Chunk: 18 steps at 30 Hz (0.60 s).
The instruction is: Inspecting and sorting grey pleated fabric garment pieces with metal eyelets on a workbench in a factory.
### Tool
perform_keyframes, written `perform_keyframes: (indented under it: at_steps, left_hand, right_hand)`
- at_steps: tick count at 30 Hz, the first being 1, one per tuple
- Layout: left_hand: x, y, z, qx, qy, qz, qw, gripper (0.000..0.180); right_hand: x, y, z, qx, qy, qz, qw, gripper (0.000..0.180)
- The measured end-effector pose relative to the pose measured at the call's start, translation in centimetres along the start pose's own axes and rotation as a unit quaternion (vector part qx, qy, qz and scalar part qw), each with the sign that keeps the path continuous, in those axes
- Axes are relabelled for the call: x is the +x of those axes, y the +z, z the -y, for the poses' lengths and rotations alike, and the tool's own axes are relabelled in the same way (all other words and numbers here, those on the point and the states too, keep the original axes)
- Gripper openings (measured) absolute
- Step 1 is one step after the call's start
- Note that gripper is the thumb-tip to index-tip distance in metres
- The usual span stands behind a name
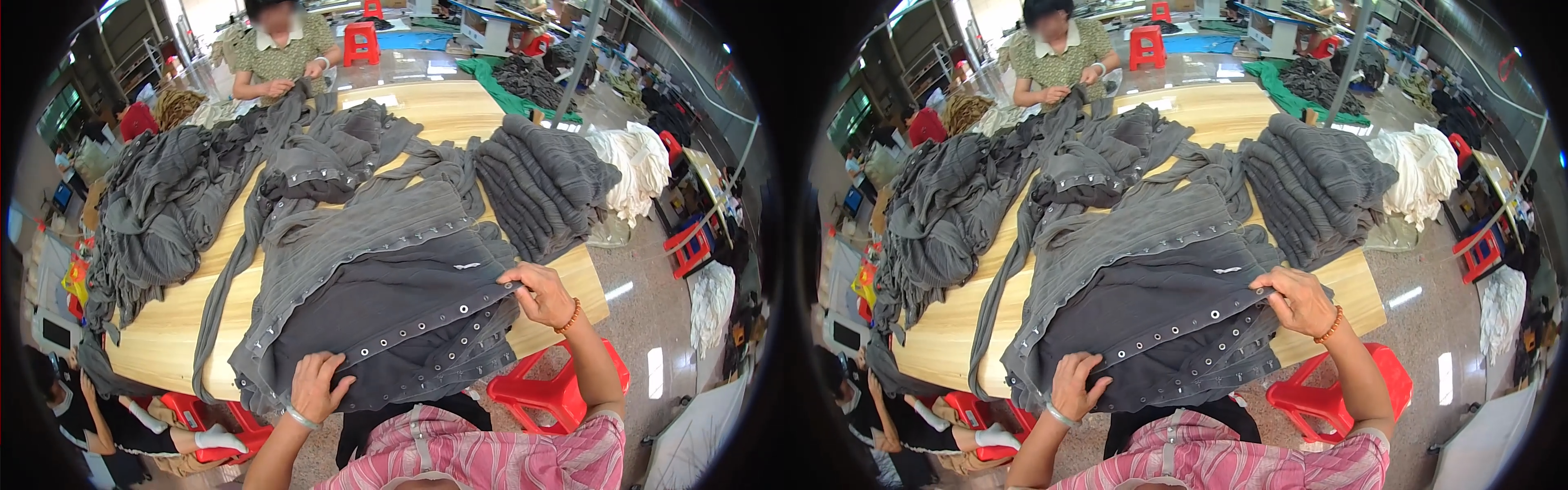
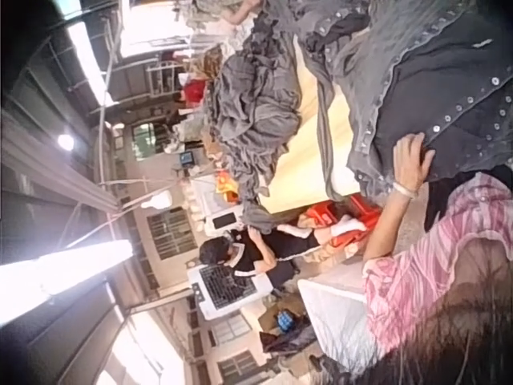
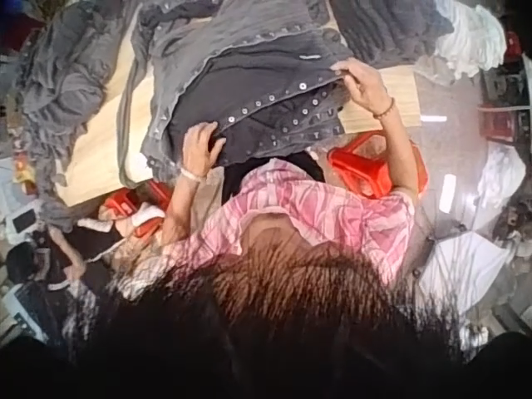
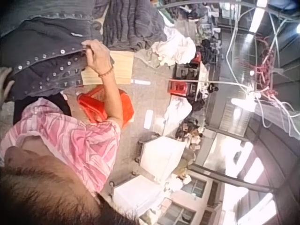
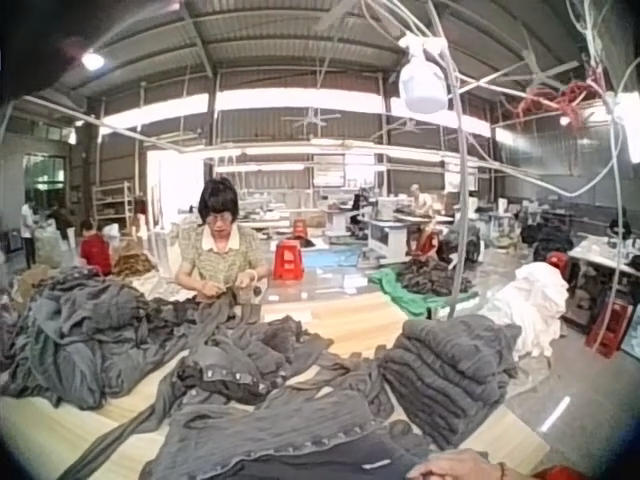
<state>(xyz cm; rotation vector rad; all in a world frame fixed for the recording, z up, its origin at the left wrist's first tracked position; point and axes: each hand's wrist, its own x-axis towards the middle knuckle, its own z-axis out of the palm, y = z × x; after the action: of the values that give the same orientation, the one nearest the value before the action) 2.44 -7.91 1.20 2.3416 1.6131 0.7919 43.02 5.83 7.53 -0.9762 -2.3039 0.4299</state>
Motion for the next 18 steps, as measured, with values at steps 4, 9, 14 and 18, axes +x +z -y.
perform_keyframes:
  at_steps: [4, 9, 14, 18]
  left_hand:
    - [-0.6, 0.6, 0.7, 0.048, -0.011, -0.017, 0.999, 0.047]
    - [-1.7, 0.1, 1.8, 0.081, -0.033, -0.043, 0.995, 0.049]
    - [-2.6, -2.5, 2.9, 0.018, -0.041, -0.125, 0.991, 0.025]
    - [-3.1, -9.1, 1.3, -0.036, -0.006, -0.136, 0.990, 0.019]
  right_hand:
    - [1.3, -1.7, 2.2, 0.026, -0.011, -0.036, 0.999, 0.027]
    - [3.5, -3.2, 4.4, 0.003, -0.101, -0.081, 0.992, 0.029]
    - [4.1, -4.2, 5.4, -0.019, -0.095, -0.038, 0.995, 0.027]
    - [2.2, -5.8, 5.7, 0.038, -0.033, 0.057, 0.997, 0.015]
